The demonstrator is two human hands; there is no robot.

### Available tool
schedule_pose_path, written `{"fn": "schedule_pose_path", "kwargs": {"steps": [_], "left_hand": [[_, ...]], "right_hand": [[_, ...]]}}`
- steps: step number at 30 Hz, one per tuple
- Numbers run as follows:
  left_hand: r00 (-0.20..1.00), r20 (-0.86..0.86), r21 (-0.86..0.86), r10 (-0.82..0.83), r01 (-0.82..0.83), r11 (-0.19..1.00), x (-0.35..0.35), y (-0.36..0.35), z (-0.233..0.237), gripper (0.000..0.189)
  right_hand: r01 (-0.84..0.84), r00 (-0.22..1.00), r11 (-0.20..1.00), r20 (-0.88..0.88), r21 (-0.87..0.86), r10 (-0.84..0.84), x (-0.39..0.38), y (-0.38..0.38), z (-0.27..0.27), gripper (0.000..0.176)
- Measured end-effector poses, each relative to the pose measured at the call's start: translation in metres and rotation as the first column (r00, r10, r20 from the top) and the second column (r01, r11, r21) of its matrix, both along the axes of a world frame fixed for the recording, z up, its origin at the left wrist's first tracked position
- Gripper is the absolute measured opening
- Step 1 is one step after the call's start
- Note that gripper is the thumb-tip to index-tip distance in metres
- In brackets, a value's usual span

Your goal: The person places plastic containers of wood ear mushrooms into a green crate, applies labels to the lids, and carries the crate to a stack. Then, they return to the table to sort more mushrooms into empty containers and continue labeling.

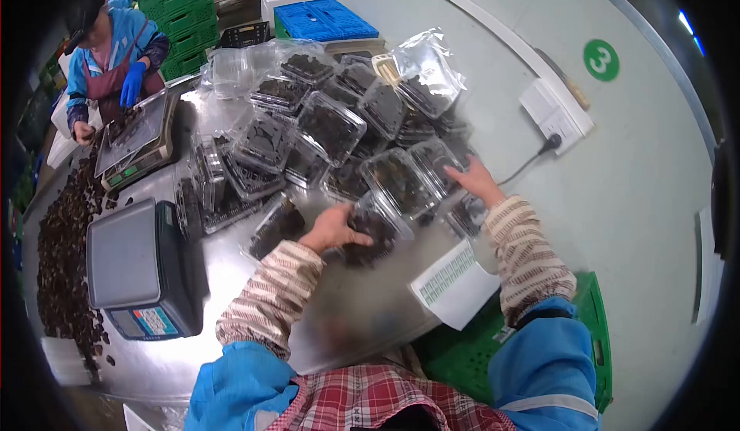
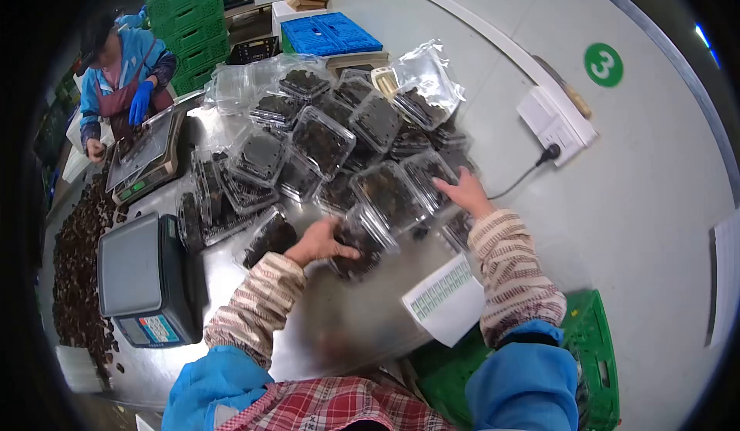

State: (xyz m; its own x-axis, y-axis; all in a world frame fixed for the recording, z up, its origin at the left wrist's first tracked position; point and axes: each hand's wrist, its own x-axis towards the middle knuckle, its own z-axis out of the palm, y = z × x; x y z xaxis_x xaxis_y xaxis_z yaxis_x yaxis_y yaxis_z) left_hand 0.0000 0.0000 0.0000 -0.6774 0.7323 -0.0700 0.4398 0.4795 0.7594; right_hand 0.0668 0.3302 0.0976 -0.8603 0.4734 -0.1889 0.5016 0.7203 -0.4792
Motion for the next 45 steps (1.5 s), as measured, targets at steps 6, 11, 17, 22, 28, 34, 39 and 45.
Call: {"fn": "schedule_pose_path", "kwargs": {"steps": [6,11,17,22,28,34,39,45], "left_hand": [[0.915,0.377,0.217,0.141,-0.235,0.947,0.017,-0.036,-0.041,0.047],[0.583,0.780,0.334,0.227,-0.695,0.637,0.051,-0.116,-0.025,0.037],[0.393,0.899,0.287,0.191,-0.861,0.420,0.067,-0.175,0.008,0.061],[0.412,0.799,0.219,0.438,-0.877,0.427,0.043,-0.180,0.032,0.034],[0.453,0.665,0.195,0.594,-0.873,0.448,0.026,-0.222,0.075,0.028],[0.315,0.749,0.042,0.582,-0.900,0.433,0.011,-0.282,0.043,0.029],[0.284,0.707,0.114,0.648,-0.950,0.292,0.033,-0.274,0.018,0.032],[0.289,0.820,0.117,0.493,-0.930,0.349,0.052,-0.289,0.023,0.033]], "right_hand": [[0.018,0.999,0.991,-0.038,0.130,-0.013,-0.062,-0.002,-0.066,0.108],[-0.240,0.959,0.971,-0.159,-0.015,0.235,-0.048,-0.060,-0.077,0.103],[-0.374,0.912,0.914,-0.119,0.159,0.393,-0.009,-0.160,-0.084,0.109],[-0.126,0.955,0.917,0.202,-0.380,0.215,0.015,-0.180,-0.113,0.080],[0.111,0.993,0.523,0.074,-0.845,-0.092,0.038,-0.171,-0.118,0.039],[0.199,0.977,0.101,0.190,-0.975,-0.096,0.025,-0.188,-0.088,0.031],[-0.035,0.997,0.233,-0.049,-0.972,-0.056,-0.043,-0.256,-0.097,0.026],[-0.351,0.865,0.306,-0.180,-0.885,0.469,-0.088,-0.298,-0.091,0.042]]}}
